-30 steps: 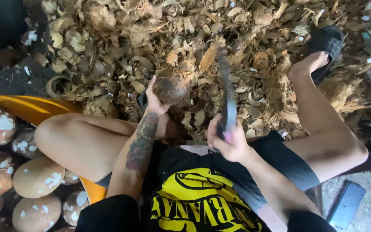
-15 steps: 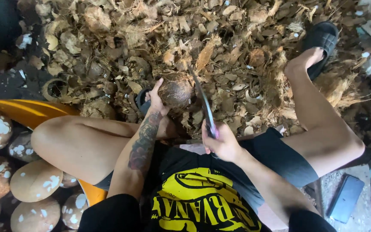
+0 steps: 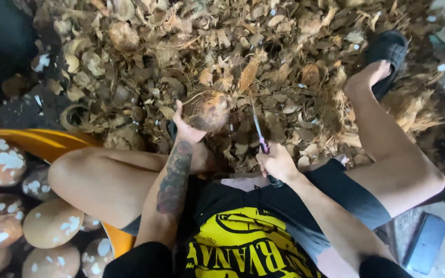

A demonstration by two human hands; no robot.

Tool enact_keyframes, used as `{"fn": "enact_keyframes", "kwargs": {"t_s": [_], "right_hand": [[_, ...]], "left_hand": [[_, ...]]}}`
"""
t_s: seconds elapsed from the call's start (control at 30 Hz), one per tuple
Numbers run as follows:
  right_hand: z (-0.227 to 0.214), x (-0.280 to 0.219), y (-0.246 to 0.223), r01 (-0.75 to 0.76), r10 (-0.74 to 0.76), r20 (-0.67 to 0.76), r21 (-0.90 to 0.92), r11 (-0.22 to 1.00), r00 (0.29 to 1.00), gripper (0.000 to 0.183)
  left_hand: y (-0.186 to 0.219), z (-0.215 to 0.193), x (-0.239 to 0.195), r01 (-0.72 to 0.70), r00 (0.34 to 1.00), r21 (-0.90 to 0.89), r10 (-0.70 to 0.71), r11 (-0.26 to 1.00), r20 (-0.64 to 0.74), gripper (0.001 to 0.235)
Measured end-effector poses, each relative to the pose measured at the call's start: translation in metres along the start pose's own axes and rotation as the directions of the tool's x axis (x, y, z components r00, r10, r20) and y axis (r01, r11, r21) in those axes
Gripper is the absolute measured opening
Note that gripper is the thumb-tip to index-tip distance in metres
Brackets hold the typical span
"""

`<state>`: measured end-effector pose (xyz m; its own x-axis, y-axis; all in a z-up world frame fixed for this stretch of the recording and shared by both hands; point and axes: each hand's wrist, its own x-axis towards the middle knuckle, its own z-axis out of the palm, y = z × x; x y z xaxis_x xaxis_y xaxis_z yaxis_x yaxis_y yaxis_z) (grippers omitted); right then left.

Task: The person sits cross-legged and uses a curved knife to peel the fibrous husk off coconuts. They rotate each coconut while striking and scraping away the husk, then place the peeled coconut into a nearby container. The process is repeated for multiple coconuts.

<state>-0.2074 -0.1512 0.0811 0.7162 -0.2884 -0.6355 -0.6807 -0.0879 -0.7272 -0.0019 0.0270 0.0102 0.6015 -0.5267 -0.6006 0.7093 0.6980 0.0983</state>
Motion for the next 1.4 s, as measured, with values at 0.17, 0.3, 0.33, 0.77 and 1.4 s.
{"fn": "enact_keyframes", "kwargs": {"t_s": [0.17,0.3,0.33,0.77,1.4], "right_hand": [[-0.019,-0.055,-0.074,0.702,-0.715,-0.069,0.273,0.658,0.696,0.017],[0.003,-0.055,-0.067,0.984,-0.949,-0.26,0.086,0.159,0.176,0.005],[0.014,-0.033,-0.032,0.983,-0.949,-0.258,0.085,0.163,0.18,0.005],[0.011,-0.077,-0.083,0.882,-0.878,-0.118,0.161,0.444,0.464,0.019],[0.014,-0.043,-0.047,0.964,-0.949,-0.171,0.024,0.266,0.266,0.012]], "left_hand": [[0.004,-0.018,0.027,-0.036,0.967,0.166,0.076,0.985,-0.241,0.073],[-0.025,-0.031,0.029,-0.212,0.858,0.412,0.37,0.886,-0.356,0.102],[-0.025,-0.02,0.022,-0.209,0.858,0.408,0.367,0.888,-0.359,0.102],[-0.024,0.007,-0.002,0.005,0.927,0.481,0.177,0.876,-0.332,0.154],[-0.014,-0.046,0.034,-0.043,0.921,0.311,0.159,0.949,-0.357,0.11]]}}
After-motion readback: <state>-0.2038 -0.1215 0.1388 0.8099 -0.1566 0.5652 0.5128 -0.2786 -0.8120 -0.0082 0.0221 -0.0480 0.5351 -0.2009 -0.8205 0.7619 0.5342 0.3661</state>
